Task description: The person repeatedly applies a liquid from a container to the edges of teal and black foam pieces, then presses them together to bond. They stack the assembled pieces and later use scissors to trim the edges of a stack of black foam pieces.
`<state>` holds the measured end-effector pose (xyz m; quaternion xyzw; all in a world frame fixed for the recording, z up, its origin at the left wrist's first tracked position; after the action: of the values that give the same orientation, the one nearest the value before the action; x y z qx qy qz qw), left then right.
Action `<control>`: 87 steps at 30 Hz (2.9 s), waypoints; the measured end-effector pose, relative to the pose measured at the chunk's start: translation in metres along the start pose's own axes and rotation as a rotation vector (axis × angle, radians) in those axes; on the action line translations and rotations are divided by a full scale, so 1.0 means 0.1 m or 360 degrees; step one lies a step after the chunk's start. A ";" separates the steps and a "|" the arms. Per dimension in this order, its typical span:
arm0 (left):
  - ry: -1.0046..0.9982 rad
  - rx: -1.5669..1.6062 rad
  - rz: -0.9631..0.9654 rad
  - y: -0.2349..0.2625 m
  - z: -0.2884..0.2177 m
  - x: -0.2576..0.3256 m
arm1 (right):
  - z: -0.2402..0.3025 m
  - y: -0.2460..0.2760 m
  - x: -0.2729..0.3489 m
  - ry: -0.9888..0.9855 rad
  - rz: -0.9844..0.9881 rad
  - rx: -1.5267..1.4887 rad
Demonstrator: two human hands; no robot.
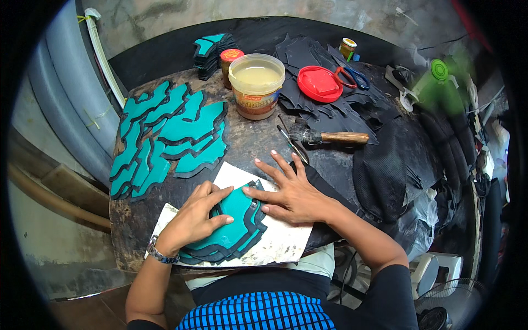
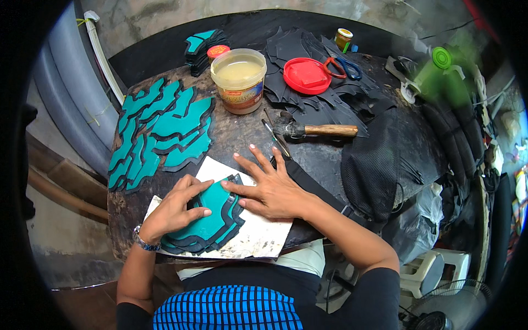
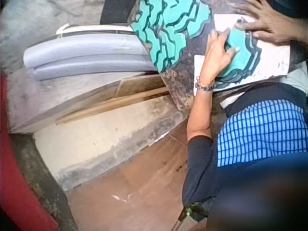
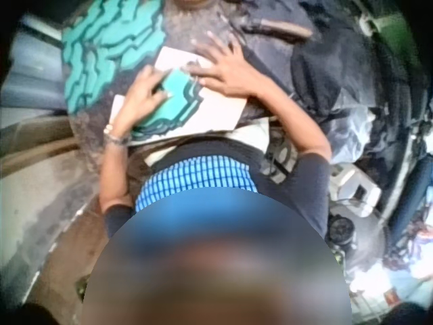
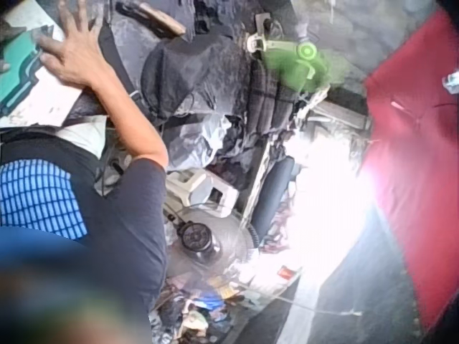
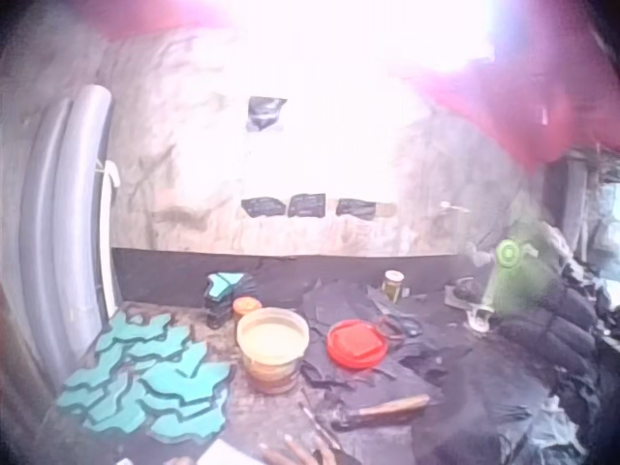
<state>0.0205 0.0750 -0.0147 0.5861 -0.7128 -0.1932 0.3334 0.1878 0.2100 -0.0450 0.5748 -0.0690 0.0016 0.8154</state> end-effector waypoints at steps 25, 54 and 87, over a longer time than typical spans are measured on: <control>-0.0001 0.0054 -0.0098 -0.03 0.02 0.03 | 0.33 -0.11 0.16 0.0106 -0.0127 0.0214; 0.0213 0.0348 -0.0321 -0.02 0.20 0.53 | 0.34 0.04 0.01 -0.0189 -0.0469 0.0054; 0.0156 0.0544 -0.0347 0.08 0.39 0.14 | 0.61 -0.05 0.11 -0.0128 -0.0276 0.0063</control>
<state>-0.0140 0.0593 -0.0330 0.7166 -0.6504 -0.0756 0.2406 0.1926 0.1501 -0.0280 0.5941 -0.0516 -0.0906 0.7976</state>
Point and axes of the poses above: each hand's wrist, its own x-axis away from the middle knuckle, its own y-axis out of the back of the hand, z = x × y, the point moved 5 cm from there along -x, towards the middle knuckle, and after that the axes turned 12 degrees about z, right-handed, at the moved point
